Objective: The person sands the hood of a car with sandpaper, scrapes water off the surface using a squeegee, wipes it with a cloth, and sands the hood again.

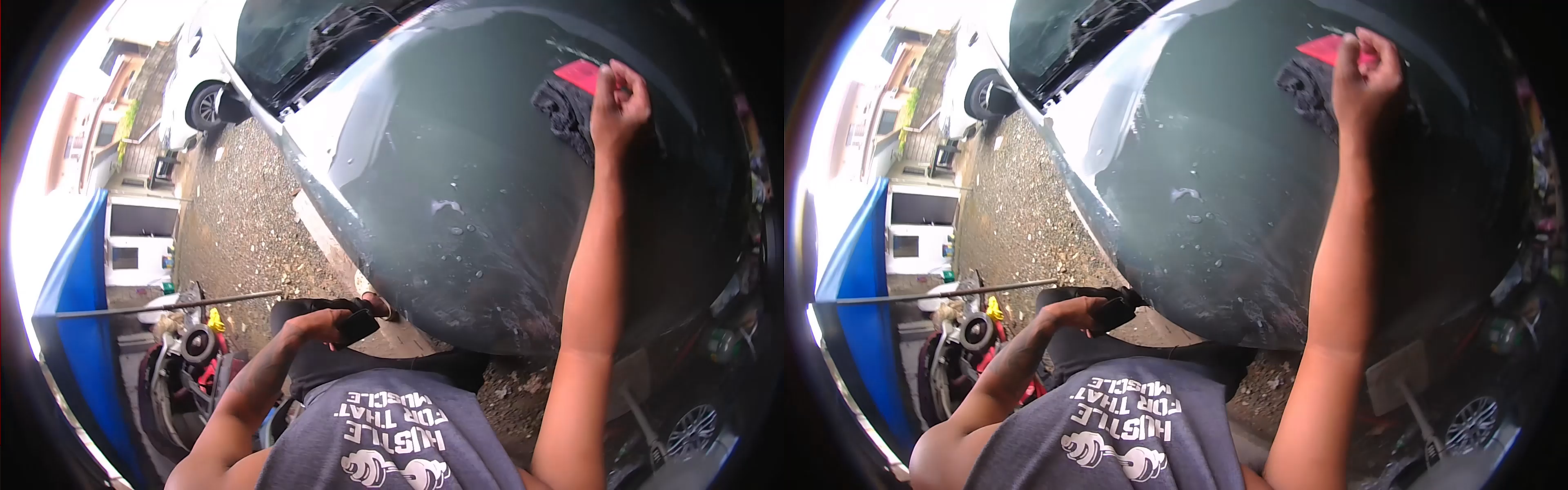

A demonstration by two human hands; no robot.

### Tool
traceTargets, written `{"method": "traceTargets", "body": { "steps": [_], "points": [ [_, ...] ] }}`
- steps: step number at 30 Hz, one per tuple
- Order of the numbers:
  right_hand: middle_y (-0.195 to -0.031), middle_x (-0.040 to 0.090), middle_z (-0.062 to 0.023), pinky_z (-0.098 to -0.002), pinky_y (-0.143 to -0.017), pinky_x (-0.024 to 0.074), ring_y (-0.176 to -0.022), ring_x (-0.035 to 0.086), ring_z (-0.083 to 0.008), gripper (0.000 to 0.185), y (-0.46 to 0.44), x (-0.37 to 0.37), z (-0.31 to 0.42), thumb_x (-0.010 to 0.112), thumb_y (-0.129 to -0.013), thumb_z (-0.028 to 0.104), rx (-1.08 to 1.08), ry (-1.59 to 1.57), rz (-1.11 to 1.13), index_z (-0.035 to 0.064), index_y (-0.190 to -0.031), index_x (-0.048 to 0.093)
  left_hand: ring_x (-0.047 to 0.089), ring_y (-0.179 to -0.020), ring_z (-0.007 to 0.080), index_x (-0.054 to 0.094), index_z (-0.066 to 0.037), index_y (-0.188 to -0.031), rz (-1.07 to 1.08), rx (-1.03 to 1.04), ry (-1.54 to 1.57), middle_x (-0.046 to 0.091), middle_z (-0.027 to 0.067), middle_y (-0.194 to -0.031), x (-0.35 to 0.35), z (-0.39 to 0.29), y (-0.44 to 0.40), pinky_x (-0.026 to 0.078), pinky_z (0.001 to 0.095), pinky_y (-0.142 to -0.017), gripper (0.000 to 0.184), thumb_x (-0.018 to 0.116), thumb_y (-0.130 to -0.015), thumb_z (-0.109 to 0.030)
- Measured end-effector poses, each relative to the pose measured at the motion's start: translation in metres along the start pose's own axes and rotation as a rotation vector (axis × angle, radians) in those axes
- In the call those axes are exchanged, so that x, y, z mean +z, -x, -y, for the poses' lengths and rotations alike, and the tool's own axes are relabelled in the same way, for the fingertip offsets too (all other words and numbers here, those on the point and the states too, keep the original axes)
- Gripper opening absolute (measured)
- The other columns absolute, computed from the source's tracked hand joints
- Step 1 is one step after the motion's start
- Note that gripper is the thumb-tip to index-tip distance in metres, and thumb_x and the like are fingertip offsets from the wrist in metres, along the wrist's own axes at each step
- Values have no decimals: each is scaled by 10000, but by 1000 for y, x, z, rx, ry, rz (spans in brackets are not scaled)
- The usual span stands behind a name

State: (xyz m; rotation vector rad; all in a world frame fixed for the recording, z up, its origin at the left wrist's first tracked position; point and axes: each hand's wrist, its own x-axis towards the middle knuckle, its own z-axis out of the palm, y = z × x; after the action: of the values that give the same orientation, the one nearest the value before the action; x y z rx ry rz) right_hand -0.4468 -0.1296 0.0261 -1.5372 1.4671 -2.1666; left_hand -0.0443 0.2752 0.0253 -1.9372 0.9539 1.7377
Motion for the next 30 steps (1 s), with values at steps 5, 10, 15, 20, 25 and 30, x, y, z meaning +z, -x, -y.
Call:
{"method": "traceTargets", "body": {
  "steps": [5, 10, 15, 20, 25, 30],
  "points": [
    [-842, 670, -11, -201, -608, 452, -694, 575, -50, 160, 8, -2, -15, 688, -931, 148, -96, -322, 114, 0, -993, 693, 626, -777, 108, 576, -24, -1187, -189, 345, 186, 674, 43, -910, 0, 1, 50, 540, 288, -702, 363, 655, -833, -42],
    [-1006, 659, -78, -274, -827, 465, -903, 587, -134, 340, 51, -25, 54, 661, -950, 286, 116, -330, 356, -23, -1090, 642, 638, -728, 204, 660, -1, -989, -450, 646, -63, 642, 133, -795, 1, -53, 97, 495, 364, -659, 212, 690, -834, -143],
    [-1390, 550, -144, -391, -1092, 362, -1313, 488, -259, 760, 142, -67, 203, 690, -866, 526, 214, -770, 1402, -16, -1369, 514, 635, -654, 296, 673, 2, -970, -540, 995, -159, 649, 169, -734, -15, -103, 99, 491, 375, -637, 221, 711, -811, -145],
    [-1396, 552, -129, -325, -1126, 324, -1323, 469, -201, 468, 147, -60, 233, 528, -1009, 182, 556, -643, 1566, -16, -1428, 466, 638, -651, 213, 687, 3, -1004, -679, 1263, -54, 674, 152, -762, -43, -118, 75, 504, 352, -643, 239, 744, -795, -97],
    [-1513, 388, -224, -391, -1177, 268, -1431, 346, -324, 540, 140, -43, 240, 523, -951, 105, -176, -213, 1476, -33, -1458, 395, 684, -801, 156, 637, -72, -1243, -904, 1203, 476, 712, 96, -1020, -88, -82, 44, 551, 305, -720, 430, 751, -831, -120],
    [-1599, 180, -240, -492, -1199, 200, -1481, 187, -403, 726, 196, -40, 203, 559, -905, 134, -634, 170, 1660, -40, -1520, 215, 642, -773, 113, 621, -5, -1234, -1056, 1083, 989, 684, 67, -962, -114, 6, -25, 510, 243, -738, 345, 673, -913, -122]
  ]
}}
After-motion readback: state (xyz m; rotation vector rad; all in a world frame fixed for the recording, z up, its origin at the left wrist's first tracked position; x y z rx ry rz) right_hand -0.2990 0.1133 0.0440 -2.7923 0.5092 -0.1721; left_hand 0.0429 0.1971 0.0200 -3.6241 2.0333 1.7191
